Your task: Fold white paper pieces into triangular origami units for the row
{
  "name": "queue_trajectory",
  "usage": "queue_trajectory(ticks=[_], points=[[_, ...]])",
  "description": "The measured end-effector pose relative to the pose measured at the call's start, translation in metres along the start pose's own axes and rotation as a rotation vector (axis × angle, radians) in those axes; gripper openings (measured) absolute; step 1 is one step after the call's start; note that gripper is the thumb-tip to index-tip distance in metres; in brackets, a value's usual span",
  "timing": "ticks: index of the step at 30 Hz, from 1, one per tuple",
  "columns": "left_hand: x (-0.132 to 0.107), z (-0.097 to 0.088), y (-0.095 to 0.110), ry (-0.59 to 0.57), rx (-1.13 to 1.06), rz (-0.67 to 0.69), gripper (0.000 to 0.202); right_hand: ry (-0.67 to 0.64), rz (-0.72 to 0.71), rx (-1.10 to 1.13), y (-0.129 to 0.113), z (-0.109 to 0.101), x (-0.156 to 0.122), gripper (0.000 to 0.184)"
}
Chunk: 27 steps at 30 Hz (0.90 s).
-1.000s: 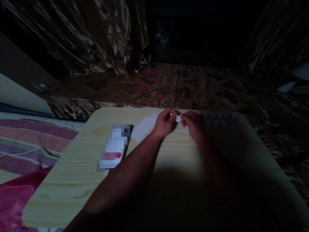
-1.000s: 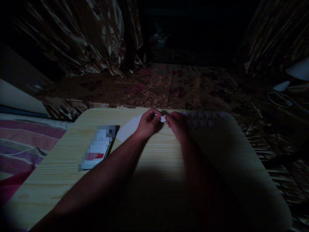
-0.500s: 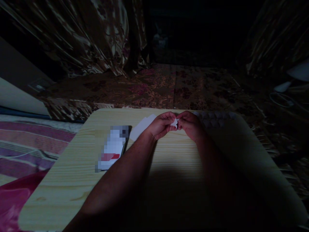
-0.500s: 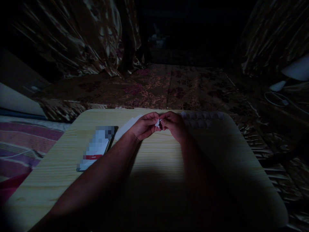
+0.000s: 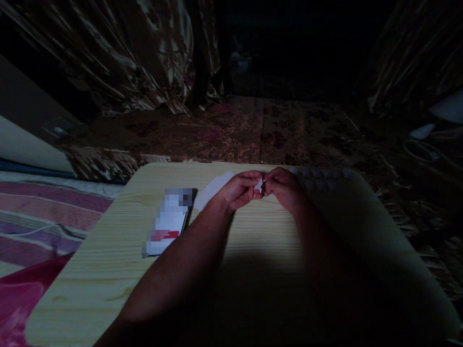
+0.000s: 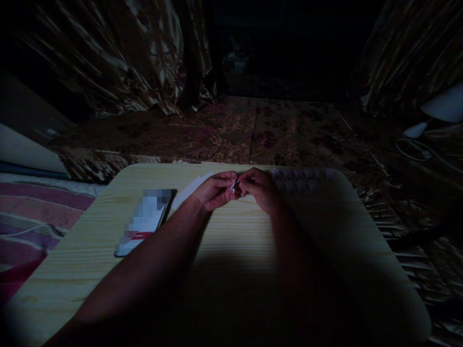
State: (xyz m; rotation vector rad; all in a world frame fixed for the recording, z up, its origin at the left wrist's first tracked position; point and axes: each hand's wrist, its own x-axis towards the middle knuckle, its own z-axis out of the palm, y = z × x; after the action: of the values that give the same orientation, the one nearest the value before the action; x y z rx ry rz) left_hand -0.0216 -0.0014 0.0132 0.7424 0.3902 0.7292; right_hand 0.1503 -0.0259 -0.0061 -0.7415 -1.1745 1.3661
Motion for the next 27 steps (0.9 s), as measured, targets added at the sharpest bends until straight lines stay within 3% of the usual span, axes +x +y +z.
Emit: queue_trajectory(ticks=[8,27], points=[[0.0004,-0.0002,0.0005,0.049,-0.009,-0.005,0.008,0.006,-0.012,-0.039,0.0005,0.0006,0.0006,0.025],[0.0026,-0.0042,-0.0013,0.014,0.002,-0.027,0.01,-0.065,-0.034,-0.042,0.0024,0.0006,-0.0004,0.024]])
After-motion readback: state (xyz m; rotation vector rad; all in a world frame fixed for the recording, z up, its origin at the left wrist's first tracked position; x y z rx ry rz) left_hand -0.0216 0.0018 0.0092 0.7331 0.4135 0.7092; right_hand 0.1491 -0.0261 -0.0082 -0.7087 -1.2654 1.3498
